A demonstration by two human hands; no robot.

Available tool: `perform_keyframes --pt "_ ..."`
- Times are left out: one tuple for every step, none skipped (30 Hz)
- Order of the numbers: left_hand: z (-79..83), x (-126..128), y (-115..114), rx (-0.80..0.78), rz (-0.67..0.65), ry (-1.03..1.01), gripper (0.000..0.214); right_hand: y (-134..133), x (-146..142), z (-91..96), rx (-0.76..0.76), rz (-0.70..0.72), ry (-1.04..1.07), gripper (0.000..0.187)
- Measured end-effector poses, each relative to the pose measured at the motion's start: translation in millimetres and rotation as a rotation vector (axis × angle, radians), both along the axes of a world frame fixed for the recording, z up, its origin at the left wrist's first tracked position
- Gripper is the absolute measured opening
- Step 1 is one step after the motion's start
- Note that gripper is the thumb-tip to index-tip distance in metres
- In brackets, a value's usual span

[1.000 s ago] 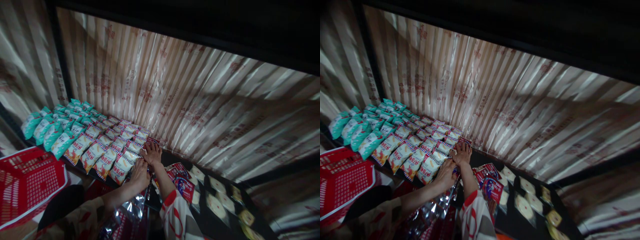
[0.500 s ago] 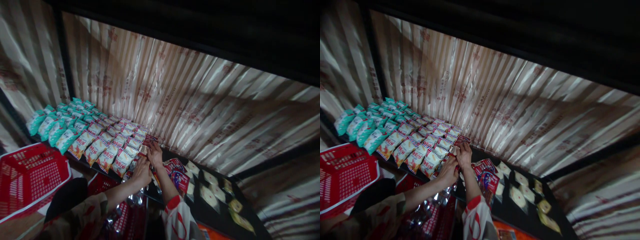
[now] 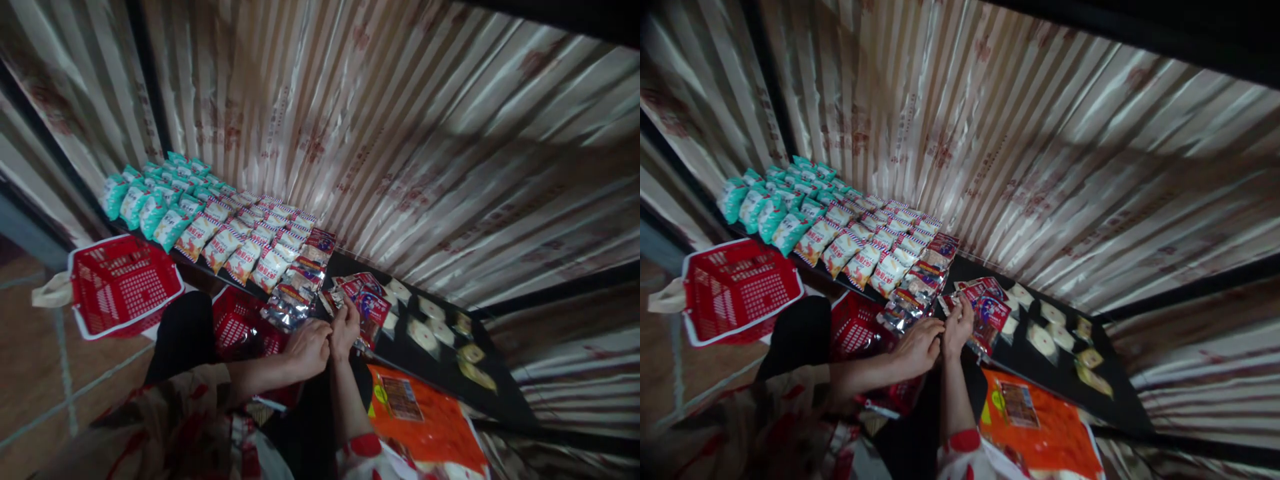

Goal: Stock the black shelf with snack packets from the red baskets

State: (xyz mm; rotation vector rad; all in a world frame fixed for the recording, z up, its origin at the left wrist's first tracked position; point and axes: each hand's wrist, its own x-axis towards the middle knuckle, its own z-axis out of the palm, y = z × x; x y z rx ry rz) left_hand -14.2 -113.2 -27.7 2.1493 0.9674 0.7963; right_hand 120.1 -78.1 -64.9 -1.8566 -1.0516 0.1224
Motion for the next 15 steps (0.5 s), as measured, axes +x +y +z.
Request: perform_keyframes --pt "-6.0 -4.5 -8.7 -0.008 -0.027 -0.008 0.033 -12.3 -4.6 -6.6 0.008 -0.041 0.033 0.052" --pt "-12.4 -9.3 -17.1 -0.017 -0.049 -0.014 0.032 -24.5 -10.1 -13.9 0.014 -0.078 0.066 0.052" --pt "-18.9 -14.4 -25.0 -0.028 -0.064 -0.015 0.031 -36.5 -16.5 -22.1 0.017 -0.112 0.098 0.052" --pt "-25.3 -19.7 -31.9 -0.044 -0.073 -0.009 0.030 -47.9 -23.5 -31.0 0.008 -0.131 0.139 0.051" --pt "-31.4 -25.3 -37.7 -0.065 -0.080 0.009 0.029 -58.5 -30.8 -40.7 -0.017 -0.125 0.189 0.051" --pt "-37.1 -31.0 -42.1 -0.093 -0.089 0.039 0.028 -68.0 -38.2 -50.8 -0.051 -0.114 0.235 0.050" --pt "-42.4 -36.8 -45.1 -0.128 -0.101 0.080 0.027 -76.1 -45.4 -61.1 -0.078 -0.107 0.277 0.049" --pt "-47.4 -42.7 -46.5 -0.164 -0.112 0.128 0.025 -82.5 -52.1 -71.4 -0.106 -0.084 0.307 0.048" --pt "-52.5 -48.6 -46.6 -0.198 -0.122 0.174 0.023 -87.0 -58.0 -81.3 -0.128 -0.053 0.329 0.046" --pt "-57.8 -54.4 -45.4 -0.231 -0.130 0.218 0.022 -89.6 -63.2 -90.6 -0.151 -0.015 0.342 0.044" --pt "-63.5 -60.0 -43.1 -0.263 -0.133 0.256 0.021 -90.4 -67.5 -99.0 -0.195 0.030 0.346 0.043" --pt "-70.0 -65.4 -39.8 -0.298 -0.136 0.285 0.020 -89.7 -71.2 -106.7 -0.276 0.068 0.341 0.041" --pt "-77.4 -70.5 -35.7 -0.344 -0.142 0.314 0.021 -87.8 -74.3 -113.5 -0.386 0.107 0.332 0.039" --pt "-85.6 -75.4 -30.9 -0.400 -0.140 0.345 0.020 -85.2 -77.3 -119.7 -0.500 0.145 0.324 0.036" --pt "-94.6 -80.2 -25.5 -0.465 -0.110 0.381 0.020 -82.3 -80.3 -125.4 -0.603 0.176 0.319 0.033"
